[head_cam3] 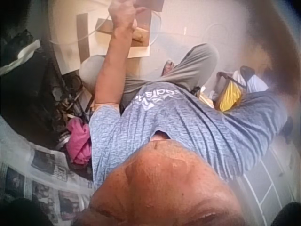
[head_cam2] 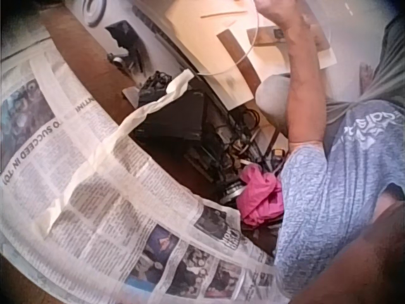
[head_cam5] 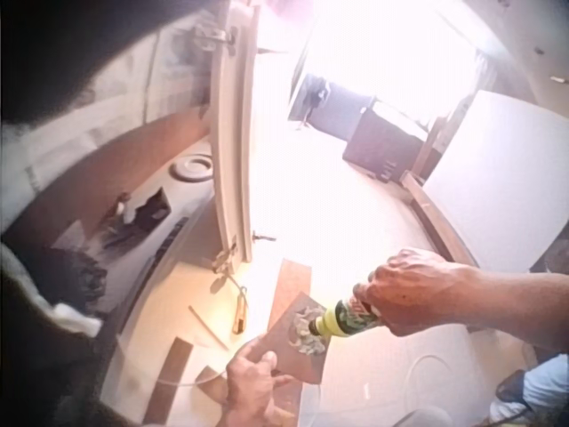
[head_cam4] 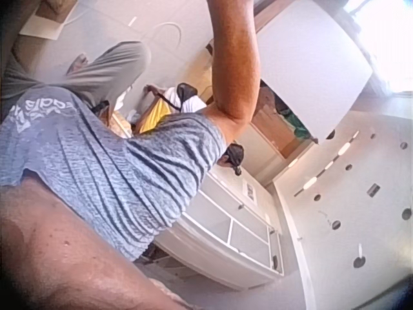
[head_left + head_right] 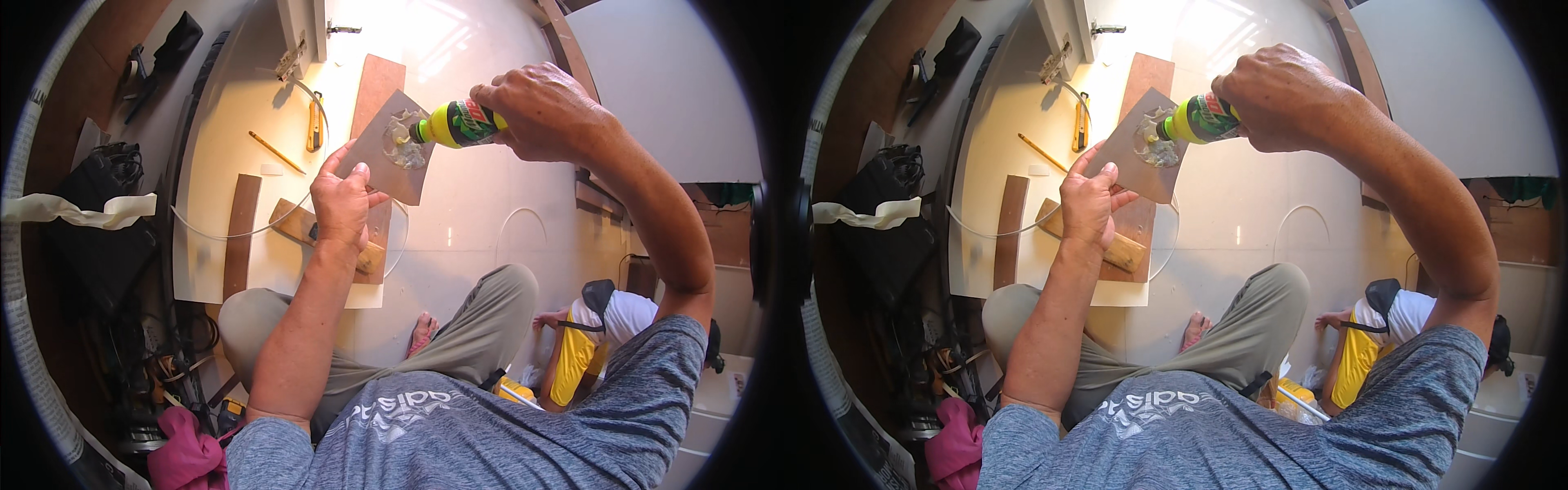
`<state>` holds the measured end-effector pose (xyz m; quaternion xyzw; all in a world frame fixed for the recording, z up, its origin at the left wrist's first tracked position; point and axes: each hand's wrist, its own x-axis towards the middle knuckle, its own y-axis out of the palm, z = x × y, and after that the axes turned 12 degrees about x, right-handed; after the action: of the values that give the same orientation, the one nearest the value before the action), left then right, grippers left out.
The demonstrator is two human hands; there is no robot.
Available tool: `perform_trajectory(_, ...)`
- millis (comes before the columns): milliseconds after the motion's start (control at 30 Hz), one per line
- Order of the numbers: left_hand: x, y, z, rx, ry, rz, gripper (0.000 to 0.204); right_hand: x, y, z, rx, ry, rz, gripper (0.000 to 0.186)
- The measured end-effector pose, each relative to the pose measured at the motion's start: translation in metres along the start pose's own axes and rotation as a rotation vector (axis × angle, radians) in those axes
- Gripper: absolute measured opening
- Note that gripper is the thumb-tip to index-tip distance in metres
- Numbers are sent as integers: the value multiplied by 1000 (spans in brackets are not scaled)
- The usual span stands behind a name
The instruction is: The person uses a hand plane to smooth the edge of a wooden board. They then measure and cut a strip of white edge banding, apply glue to a sanding block, and use the block to press the banding onto the edge of a cabinet door.
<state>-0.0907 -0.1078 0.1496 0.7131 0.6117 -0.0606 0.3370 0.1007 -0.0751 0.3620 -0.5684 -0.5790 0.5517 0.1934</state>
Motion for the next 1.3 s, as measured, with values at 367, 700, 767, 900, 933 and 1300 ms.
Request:
perform_trajectory(367,2,-22,-11,-25,10,0,47,16,-22,14,13,-24,-34,28)
perform_trajectory(700,6,-37,-20,-18,61,-4,45,38,-40,27,-22,-2,63,32)
perform_trajectory(767,3,-37,-20,-14,81,15,44,43,-38,29,-27,23,106,37)
perform_trajectory(900,15,-45,-11,54,95,27,44,47,-22,15,9,-77,-67,28)
perform_trajectory(933,15,-47,-12,40,92,15,44,47,-16,11,24,-133,-136,25)
perform_trajectory(1300,5,-46,-15,33,131,-54,44,55,-15,0,26,-181,-170,25)
